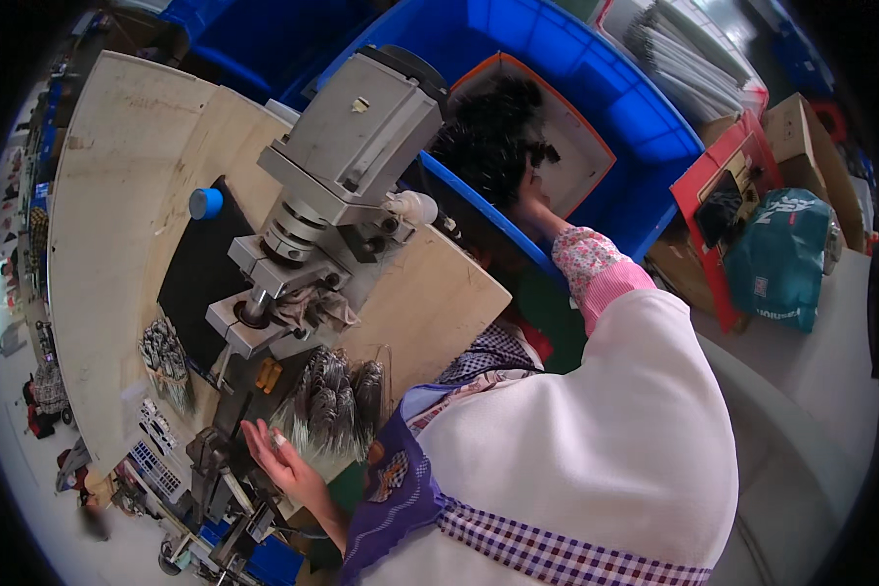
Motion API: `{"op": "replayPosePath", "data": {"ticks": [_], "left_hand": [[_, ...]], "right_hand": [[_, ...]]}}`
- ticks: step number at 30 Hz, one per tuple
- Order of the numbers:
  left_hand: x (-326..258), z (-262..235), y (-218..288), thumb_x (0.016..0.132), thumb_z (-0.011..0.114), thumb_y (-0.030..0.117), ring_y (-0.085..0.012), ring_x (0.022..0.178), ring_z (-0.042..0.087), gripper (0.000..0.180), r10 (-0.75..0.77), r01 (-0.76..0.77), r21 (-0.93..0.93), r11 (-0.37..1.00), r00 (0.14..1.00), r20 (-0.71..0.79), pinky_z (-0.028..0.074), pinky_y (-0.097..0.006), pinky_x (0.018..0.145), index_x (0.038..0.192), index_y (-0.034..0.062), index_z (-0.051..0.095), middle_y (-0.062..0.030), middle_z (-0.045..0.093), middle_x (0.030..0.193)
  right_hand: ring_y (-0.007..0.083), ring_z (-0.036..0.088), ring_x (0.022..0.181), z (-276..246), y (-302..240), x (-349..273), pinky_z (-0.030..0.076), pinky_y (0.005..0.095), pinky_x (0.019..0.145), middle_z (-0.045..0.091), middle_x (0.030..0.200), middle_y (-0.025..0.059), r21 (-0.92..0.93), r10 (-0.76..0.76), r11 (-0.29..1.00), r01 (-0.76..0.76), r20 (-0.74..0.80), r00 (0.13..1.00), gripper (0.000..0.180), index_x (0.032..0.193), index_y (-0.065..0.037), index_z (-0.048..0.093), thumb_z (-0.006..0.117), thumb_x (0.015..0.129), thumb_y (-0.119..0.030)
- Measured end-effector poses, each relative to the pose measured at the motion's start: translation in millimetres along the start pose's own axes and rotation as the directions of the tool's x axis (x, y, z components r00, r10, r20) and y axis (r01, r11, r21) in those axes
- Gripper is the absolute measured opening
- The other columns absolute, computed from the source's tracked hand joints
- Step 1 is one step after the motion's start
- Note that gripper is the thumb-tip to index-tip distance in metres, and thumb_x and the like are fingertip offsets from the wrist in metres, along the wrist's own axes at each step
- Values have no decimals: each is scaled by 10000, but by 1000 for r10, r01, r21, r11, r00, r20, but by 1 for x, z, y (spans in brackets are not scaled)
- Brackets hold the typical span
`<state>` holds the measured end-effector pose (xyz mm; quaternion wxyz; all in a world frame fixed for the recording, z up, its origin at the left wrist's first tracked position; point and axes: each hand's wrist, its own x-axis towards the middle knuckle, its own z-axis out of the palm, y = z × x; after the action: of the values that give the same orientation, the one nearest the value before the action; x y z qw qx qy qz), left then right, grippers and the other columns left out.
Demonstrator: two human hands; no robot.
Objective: The person is assembling small wire-like components using a manual press or crimping tool on a workbench.
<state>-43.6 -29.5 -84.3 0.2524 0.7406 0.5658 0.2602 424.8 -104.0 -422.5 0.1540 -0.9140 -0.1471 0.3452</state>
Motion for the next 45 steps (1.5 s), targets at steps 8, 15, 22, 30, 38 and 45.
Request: {"op": "replayPosePath", "data": {"ticks": [8, 15, 22, 30, 38, 45], "left_hand": [[11, 11, -2, 983, 405, 52, -302, 1297, 420, 458, 7, -6, -30, 1000, 999, 52, 413, -396, 1026, 1428, -7, 314, -159, 289, 1478], [5, 5, -10, 975, 401, 36, -300, 1307, 411, 444, 56, -54, -37, 998, 997, 55, 413, -405, 1029, 1412, -9, 340, -153, 285, 1480], [9, 9, -32, 967, 436, 38, -273, 1309, 415, 438, 45, -38, -155, 987, 998, 46, 374, -367, 1057, 1399, 0, 374, -139, 343, 1462], [-99, -58, -64, 926, 522, 59, -233, 1183, 515, 299, -240, 254, 27, 967, 941, -239, 454, -336, 888, 1211, -11, 579, -163, 562, 1226], [-102, -99, -123, 872, 628, 291, -412, 1310, 344, 703, 66, 637, 700, 323, 722, -688, 332, -494, 1033, 1441, 42, 299, -272, 299, 1437], [-207, -171, -233, 859, 582, 378, -400, 840, 660, 704, -532, 940, 327, 99, 328, -781, 519, -486, 721, 1444, 98, 309, -227, 679, 930]], "right_hand": [[380, 429, 1230, 8, 4, 8, 388, 544, 960, 340, 1369, 224, -179, 104, 978, -106, -23, 994, 1088, 1504, -240, -85, 713, 765, -208], [482, 315, 1278, -17, -9, -17, 311, 499, 1070, 181, 1422, 362, -101, -86, 991, 91, 50, 995, 1323, 1483, -70, -113, 821, 594, -367], [392, 450, 1219, 38, 71, 120, 410, 430, 986, 398, 1326, 332, -113, -343, 928, 355, 112, 933, 1011, 1409, 54, 238, 792, 653, -324], [174, 610, 895, -155, -98, -190, 476, 286, 825, 654, 979, 113, 368, -755, 486, 793, -279, 593, 339, 1013, 29, 623, 428, 747, 106], [330, 553, 884, -23, -268, -340, 501, 378, 747, 549, 953, 156, -216, -937, -341, 915, 156, -312, 349, 1004, 64, 587, 646, 664, 12], [333, 569, 909, -7, -312, -304, 497, 394, 759, 571, 903, 168, -505, -908, -244, 828, 419, -12, 263, 913, 23, 565, 697, 782, -164]]}}
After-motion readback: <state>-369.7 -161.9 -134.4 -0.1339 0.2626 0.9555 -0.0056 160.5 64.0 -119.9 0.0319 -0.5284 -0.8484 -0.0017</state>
